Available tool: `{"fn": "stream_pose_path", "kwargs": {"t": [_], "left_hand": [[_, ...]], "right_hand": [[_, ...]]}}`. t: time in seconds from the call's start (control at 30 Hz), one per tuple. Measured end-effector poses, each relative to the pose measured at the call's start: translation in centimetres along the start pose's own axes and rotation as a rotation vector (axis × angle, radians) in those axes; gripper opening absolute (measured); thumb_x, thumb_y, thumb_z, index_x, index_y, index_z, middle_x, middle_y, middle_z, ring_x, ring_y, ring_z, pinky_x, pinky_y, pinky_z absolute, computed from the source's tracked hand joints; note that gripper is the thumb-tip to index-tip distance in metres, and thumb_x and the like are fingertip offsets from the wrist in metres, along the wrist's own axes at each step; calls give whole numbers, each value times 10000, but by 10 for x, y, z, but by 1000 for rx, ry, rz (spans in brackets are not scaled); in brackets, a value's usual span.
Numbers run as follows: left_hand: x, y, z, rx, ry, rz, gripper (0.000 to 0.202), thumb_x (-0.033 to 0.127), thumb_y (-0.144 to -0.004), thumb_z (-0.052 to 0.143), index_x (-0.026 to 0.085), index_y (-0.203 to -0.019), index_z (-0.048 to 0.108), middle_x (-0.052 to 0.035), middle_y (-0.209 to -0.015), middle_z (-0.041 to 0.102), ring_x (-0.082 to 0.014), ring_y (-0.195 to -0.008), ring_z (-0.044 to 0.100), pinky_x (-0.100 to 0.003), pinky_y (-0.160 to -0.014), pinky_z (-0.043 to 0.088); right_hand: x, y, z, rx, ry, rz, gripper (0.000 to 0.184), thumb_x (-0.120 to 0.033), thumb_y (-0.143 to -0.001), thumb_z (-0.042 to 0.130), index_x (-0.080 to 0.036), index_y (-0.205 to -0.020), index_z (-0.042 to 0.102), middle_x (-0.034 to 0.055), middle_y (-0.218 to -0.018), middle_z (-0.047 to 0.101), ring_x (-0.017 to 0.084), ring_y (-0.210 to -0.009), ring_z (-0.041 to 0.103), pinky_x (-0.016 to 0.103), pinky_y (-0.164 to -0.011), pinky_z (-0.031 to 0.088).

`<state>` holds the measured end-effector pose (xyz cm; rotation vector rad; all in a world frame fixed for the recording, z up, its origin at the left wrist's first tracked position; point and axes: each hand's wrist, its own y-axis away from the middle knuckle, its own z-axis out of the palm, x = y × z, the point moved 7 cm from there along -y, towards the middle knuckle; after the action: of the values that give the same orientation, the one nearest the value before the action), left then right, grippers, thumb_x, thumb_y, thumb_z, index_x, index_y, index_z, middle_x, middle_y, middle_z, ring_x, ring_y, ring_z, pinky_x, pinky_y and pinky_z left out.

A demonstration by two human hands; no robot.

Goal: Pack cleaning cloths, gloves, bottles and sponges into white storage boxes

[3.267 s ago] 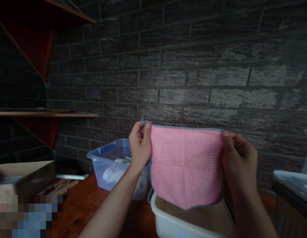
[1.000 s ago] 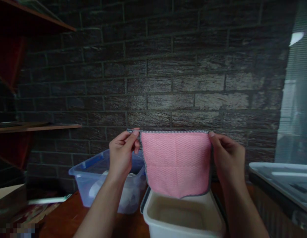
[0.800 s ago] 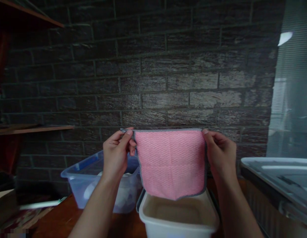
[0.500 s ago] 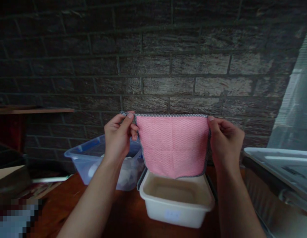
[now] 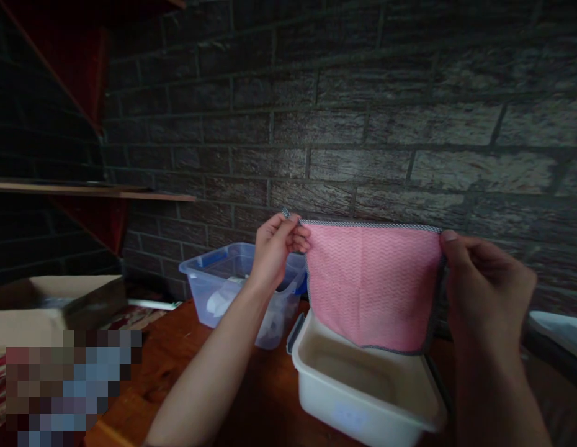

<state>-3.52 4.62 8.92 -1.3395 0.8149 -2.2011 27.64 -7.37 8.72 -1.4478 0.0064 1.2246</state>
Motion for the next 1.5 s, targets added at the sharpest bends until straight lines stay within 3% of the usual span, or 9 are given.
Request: {"fn": "stream_pose_path", "kwargs": {"t": [0.17, 0.33, 0.4, 0.6, 0.73, 0.97, 1.13, 1.33, 1.5], "left_hand": [[-2, -1, -3, 17, 62, -32, 195, 319, -869, 706, 154, -917, 616, -48, -762, 746, -138, -603, 696, -243, -610, 543], [-13, 0, 1, 23, 243, -125, 163, 238, -813, 727, 161, -895, 609, -37, -765, 722, -147, -687, 694, -267, -705, 546], [-14, 3, 4, 29, 288, -144, 138, 217, -798, 714, 171, -863, 601, 3, -751, 681, -114, -672, 662, -228, -680, 522], [-15, 24, 32, -57, 344, -323, 112, 231, -832, 673, 172, -779, 595, 8, -722, 587, -112, -613, 581, -236, -609, 489], [-15, 48, 62, -198, 350, -409, 44, 187, -844, 700, 159, -835, 667, -16, -839, 620, -115, -756, 609, -213, -734, 501], [-15, 74, 90, -540, 149, -375, 339, 285, -896, 715, 262, -1222, 622, -49, -1046, 666, -179, -982, 641, -271, -868, 482], [-28, 75, 88, -665, -67, -377, 768, 193, -735, 862, 335, -1388, 483, -43, -1114, 653, -152, -870, 641, -256, -733, 467], [-53, 67, 74, -855, -293, -462, 260, 398, -862, 742, 141, -866, 697, -21, -759, 638, -121, -660, 532, -237, -597, 350], [-46, 23, 35, -527, -309, -334, 300, 424, -849, 748, 131, -787, 732, -25, -709, 656, -137, -640, 549, -233, -609, 384]], "right_hand": [[-15, 10, 13, -204, -141, -28, 172, -384, -838, 772, -215, -867, 785, 11, -756, 701, 155, -663, 592, 273, -607, 433], [-52, 76, 64, -1175, -181, -47, 145, -302, -873, 736, -258, -985, 818, 7, -845, 752, 178, -737, 668, 261, -630, 491], [-58, 90, 72, -1288, -171, -49, 174, -324, -899, 713, -266, -1030, 813, 8, -905, 771, 191, -810, 694, 277, -711, 516], [-30, 57, 72, -805, -91, -27, 325, -432, -927, 667, -253, -1192, 727, 43, -1037, 765, 218, -928, 696, 337, -812, 530], [-30, 61, 77, -845, -201, -75, 659, -407, -846, 764, -281, -1449, 529, 65, -1389, 637, 243, -1248, 602, 385, -1051, 466], [-29, 59, 84, -844, 90, -148, 137, -296, -874, 658, -186, -830, 727, -26, -705, 686, 153, -641, 593, 243, -587, 407], [-5, 37, 71, -616, 175, -69, 459, -492, -883, 656, -172, -568, 565, -52, -526, 439, 101, -529, 372, 246, -501, 253], [1, 10, 31, -239, -130, 72, 390, -523, -903, 651, -162, -773, 719, -24, -632, 571, 132, -588, 466, 255, -557, 339], [13, -1, 7, -30, -201, 140, 415, -529, -902, 647, -166, -1040, 796, 19, -754, 714, 182, -667, 587, 278, -619, 405]]}}
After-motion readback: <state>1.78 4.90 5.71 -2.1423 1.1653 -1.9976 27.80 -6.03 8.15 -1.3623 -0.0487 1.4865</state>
